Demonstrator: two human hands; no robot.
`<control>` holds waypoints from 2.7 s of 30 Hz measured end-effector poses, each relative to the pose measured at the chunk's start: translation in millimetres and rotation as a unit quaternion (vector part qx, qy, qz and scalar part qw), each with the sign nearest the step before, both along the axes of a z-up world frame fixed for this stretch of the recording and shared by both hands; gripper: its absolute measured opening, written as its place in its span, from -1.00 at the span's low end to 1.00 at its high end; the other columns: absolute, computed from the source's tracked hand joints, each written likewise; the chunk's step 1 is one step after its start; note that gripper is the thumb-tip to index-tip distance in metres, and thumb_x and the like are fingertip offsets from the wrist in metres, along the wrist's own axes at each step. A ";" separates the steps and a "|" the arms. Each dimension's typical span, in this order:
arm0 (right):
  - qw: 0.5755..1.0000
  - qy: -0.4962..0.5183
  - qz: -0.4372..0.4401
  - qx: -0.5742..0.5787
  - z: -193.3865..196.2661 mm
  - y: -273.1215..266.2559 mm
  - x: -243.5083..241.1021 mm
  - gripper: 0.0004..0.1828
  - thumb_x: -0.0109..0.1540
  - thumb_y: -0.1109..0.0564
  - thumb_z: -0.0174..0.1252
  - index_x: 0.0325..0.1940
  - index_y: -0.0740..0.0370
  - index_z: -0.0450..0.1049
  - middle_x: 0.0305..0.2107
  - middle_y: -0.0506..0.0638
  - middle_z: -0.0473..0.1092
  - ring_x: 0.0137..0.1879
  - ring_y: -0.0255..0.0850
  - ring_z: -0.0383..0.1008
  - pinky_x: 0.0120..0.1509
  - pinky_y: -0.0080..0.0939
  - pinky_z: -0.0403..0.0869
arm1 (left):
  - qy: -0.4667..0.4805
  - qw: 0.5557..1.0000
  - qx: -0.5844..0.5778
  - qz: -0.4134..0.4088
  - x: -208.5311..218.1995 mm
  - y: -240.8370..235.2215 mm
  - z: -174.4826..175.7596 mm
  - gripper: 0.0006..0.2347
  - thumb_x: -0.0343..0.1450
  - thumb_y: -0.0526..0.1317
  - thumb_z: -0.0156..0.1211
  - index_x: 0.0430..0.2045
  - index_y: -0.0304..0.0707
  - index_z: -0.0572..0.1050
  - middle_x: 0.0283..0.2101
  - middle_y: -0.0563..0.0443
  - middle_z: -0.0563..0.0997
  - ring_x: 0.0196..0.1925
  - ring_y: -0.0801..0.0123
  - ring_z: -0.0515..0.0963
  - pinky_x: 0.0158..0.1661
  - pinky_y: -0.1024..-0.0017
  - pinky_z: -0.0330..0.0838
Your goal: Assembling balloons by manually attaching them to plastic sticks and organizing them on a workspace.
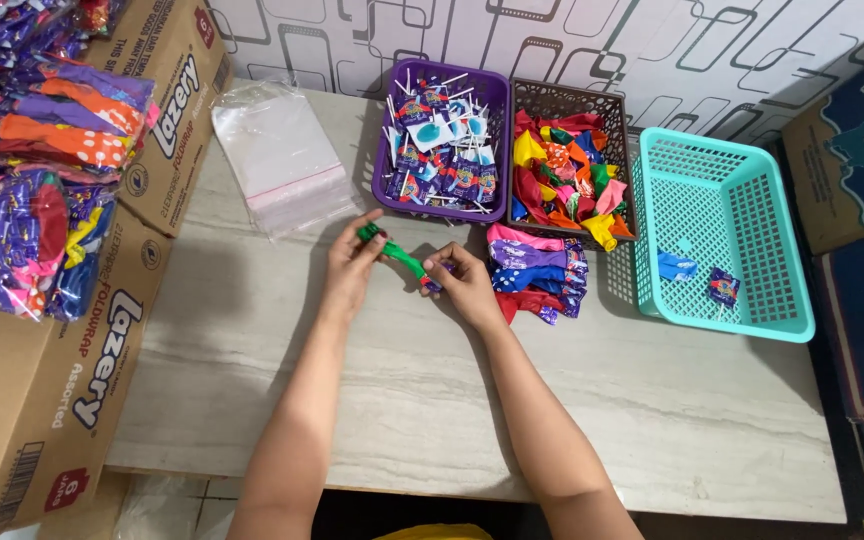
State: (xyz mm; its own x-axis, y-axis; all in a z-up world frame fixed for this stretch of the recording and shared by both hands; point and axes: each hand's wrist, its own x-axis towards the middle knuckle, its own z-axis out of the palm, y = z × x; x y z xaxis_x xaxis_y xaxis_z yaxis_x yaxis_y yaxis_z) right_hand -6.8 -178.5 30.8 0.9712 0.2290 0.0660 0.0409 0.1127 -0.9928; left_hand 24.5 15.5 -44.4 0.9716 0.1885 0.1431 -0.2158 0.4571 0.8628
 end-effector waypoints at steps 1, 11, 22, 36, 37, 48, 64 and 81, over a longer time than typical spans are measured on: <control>1.000 0.000 -0.001 0.001 -1.1 0.2 0.2 -0.84 0.24 0.22 0.32 -0.21 0.39 0.52 -0.50 0.10 0.45 -0.44 -0.29 0.44 -0.41 -0.30 0.54 | 0.000 1.000 0.001 -0.001 -1.7 1.6 5.4 -0.63 0.44 -0.32 0.31 0.17 -0.25 0.49 -0.17 -0.13 0.62 -0.19 0.38 0.61 -0.24 0.59 0.56; 0.998 -0.060 -0.025 -0.019 -16.5 2.8 4.1 -0.68 0.22 0.23 0.36 0.05 0.31 0.56 -0.27 0.15 0.47 -0.30 -0.20 0.57 -0.22 -0.21 0.63 | 0.006 0.992 0.057 0.116 -4.9 13.4 14.7 -0.93 0.39 -0.34 0.41 -0.33 -0.24 0.63 -0.33 -0.04 0.67 -0.41 0.52 0.60 -0.28 0.58 0.57; 0.980 -0.118 -0.122 0.101 26.8 -41.2 -3.6 -0.49 0.25 0.35 0.24 0.17 0.21 0.15 -0.29 -0.01 0.24 -0.29 -0.16 0.55 -0.23 -0.33 0.60 | -0.038 0.988 0.136 0.053 -34.4 -30.2 86.1 -0.82 0.41 -0.33 0.38 -0.17 -0.20 0.53 -0.15 0.06 0.59 -0.09 0.51 0.58 0.04 0.51 0.50; 0.892 -0.237 -0.334 -0.193 33.2 -153.1 -28.8 -0.85 0.35 0.33 0.16 -0.01 0.28 0.57 -0.11 0.16 0.54 0.12 0.09 0.55 0.23 0.04 0.52 | -0.078 0.924 0.366 0.073 1.4 -161.3 74.6 -0.91 0.40 -0.22 0.37 -0.37 -0.03 0.53 -0.41 0.13 0.61 -0.23 0.24 0.61 -0.13 0.30 0.48; 0.892 -0.237 -0.333 -0.192 27.7 -154.8 -27.2 -0.85 0.35 0.33 0.16 -0.01 0.28 0.57 -0.11 0.16 0.54 0.12 0.09 0.55 0.23 0.04 0.52 | -0.078 0.924 0.366 0.074 1.8 -164.5 73.6 -0.91 0.40 -0.22 0.37 -0.37 -0.03 0.53 -0.41 0.13 0.61 -0.23 0.24 0.61 -0.13 0.30 0.48; 0.882 -0.216 -0.330 -0.259 18.3 -150.7 -31.7 -0.69 0.42 0.06 0.09 0.23 0.01 0.54 0.19 0.08 0.36 0.33 0.15 0.38 0.40 0.21 0.33 | -0.114 0.921 0.361 0.091 -35.7 -183.7 61.6 -0.73 0.54 -0.19 0.09 0.13 -0.18 0.38 0.26 -0.16 0.25 0.37 -0.16 0.24 0.36 -0.04 0.06; 0.896 -0.188 -0.286 -0.281 -1.1 -149.5 -26.5 -0.57 0.42 0.01 0.02 0.39 -0.05 0.40 0.28 0.15 0.30 0.42 0.27 0.25 0.46 0.34 0.23 | -0.075 0.941 0.327 -0.035 -21.7 -185.3 4.3 -0.58 0.57 -0.17 0.03 0.35 -0.25 0.27 0.40 -0.31 0.20 0.49 -0.16 0.17 0.42 -0.02 0.01; 0.853 -0.284 -0.381 -0.218 23.9 -166.1 -21.7 -0.90 0.39 0.28 0.12 -0.06 0.20 0.53 -0.12 -0.02 0.31 0.09 -0.04 0.46 0.17 -0.08 0.45 | -0.070 0.935 0.341 0.075 0.0 -121.0 73.1 -0.78 0.47 -0.29 0.23 -0.02 -0.10 0.44 -0.11 0.12 0.50 0.03 0.34 0.50 -0.09 0.38 0.46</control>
